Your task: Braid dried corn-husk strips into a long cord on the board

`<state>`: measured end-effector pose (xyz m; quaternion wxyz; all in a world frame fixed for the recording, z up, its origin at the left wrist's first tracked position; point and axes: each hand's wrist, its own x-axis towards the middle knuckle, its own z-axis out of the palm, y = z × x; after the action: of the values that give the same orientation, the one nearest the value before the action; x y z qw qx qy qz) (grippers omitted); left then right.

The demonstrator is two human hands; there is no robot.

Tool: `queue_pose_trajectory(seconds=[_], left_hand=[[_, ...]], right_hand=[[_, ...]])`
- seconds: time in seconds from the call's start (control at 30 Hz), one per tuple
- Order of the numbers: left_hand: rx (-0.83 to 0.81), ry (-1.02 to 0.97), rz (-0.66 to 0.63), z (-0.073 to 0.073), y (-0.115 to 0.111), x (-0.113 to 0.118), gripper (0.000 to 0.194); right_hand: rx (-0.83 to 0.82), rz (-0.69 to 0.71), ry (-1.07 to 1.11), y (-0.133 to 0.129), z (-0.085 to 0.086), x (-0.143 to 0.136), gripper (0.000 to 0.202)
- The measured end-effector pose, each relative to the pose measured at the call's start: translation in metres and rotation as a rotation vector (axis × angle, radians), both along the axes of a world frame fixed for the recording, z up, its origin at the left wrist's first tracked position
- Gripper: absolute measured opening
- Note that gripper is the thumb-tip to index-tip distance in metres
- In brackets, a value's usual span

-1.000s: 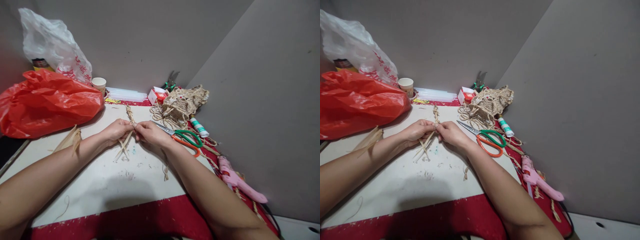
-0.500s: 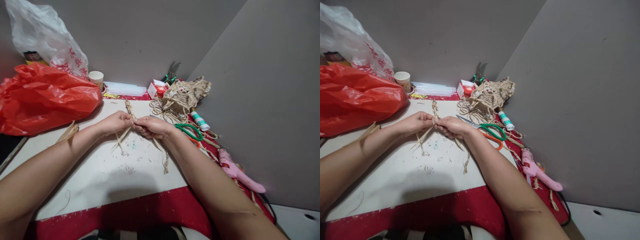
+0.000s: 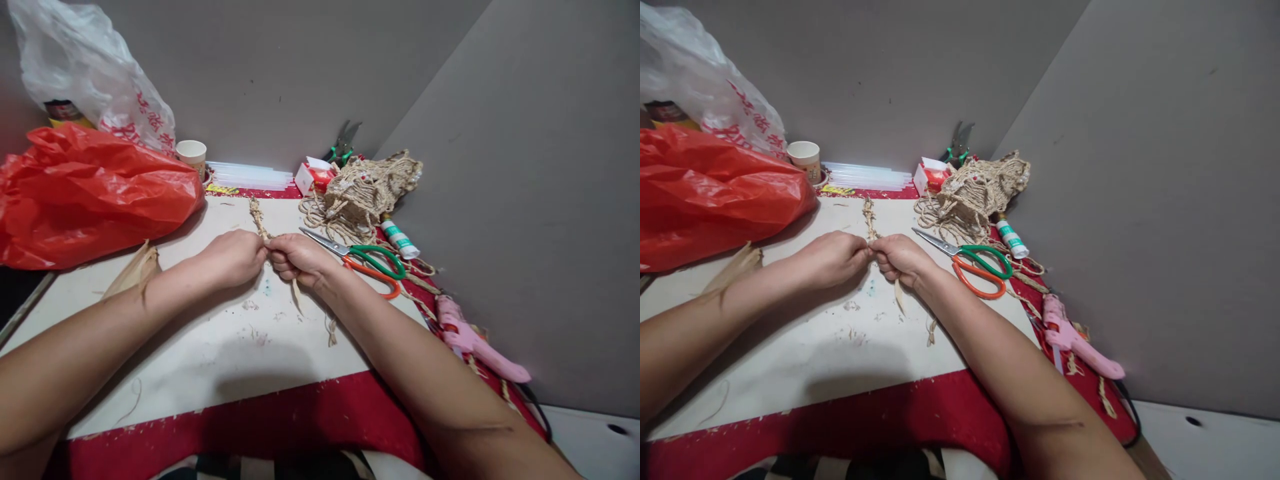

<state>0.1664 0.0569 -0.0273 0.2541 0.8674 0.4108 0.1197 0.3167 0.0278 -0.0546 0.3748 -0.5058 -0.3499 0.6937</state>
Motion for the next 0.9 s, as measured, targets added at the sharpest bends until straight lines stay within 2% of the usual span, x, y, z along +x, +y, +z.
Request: queue_pose_trajectory(seconds=[0.17, 0.27, 0.4, 0.47, 0.53, 0.63, 0.67, 0.77, 0.8, 0.83, 0.9], left_hand=[[0.175, 0.180, -0.040, -0.014, -0.021, 0.006, 0.015], [0.212, 0.240, -0.081, -0.016, -0.029, 0.009, 0.021], [0.163, 0.285, -0.214, -0.001, -0.036, 0.008, 0.028], [0.086, 0.235, -0.245, 0.008, -0.031, 0.004, 0.031], [0.052, 0.102, -0.140, 0.012, -0.019, -0.001, 0.029], [0.058, -0.177, 0.115, 0.005, 0.003, -0.005, 0.022], [-0.050, -0.255, 0.140, 0.000, 0.009, -0.005, 0.020], [-0.596, -0.464, 0.133, -0.016, 0.014, 0.001, 0.016], [-0.726, -0.517, 0.125, -0.020, 0.013, 0.003, 0.015], [-0.799, -0.553, 0.122, -0.023, 0.011, 0.005, 0.014], [-0.788, -0.566, 0.142, -0.027, 0.008, 0.007, 0.012]], right_hand=[[-0.021, -0.044, 0.034, -0.002, 0.000, -0.004, 0.032], [-0.026, -0.054, 0.000, -0.003, 0.002, -0.006, 0.031], [-0.031, 0.024, 0.059, 0.000, 0.002, 0.000, 0.013], [-0.029, 0.056, 0.109, 0.002, 0.000, 0.006, 0.015], [-0.028, 0.072, 0.153, 0.004, -0.001, 0.011, 0.022], [-0.026, 0.105, 0.194, 0.006, -0.002, 0.016, 0.018], [-0.022, 0.115, 0.202, 0.006, -0.002, 0.016, 0.016], [-0.010, 0.128, 0.193, 0.007, -0.002, 0.017, 0.014], [-0.012, 0.133, 0.183, 0.007, -0.002, 0.016, 0.013], [-0.014, 0.138, 0.172, 0.007, -0.002, 0.016, 0.013], [-0.016, 0.144, 0.151, 0.007, -0.002, 0.016, 0.012]])
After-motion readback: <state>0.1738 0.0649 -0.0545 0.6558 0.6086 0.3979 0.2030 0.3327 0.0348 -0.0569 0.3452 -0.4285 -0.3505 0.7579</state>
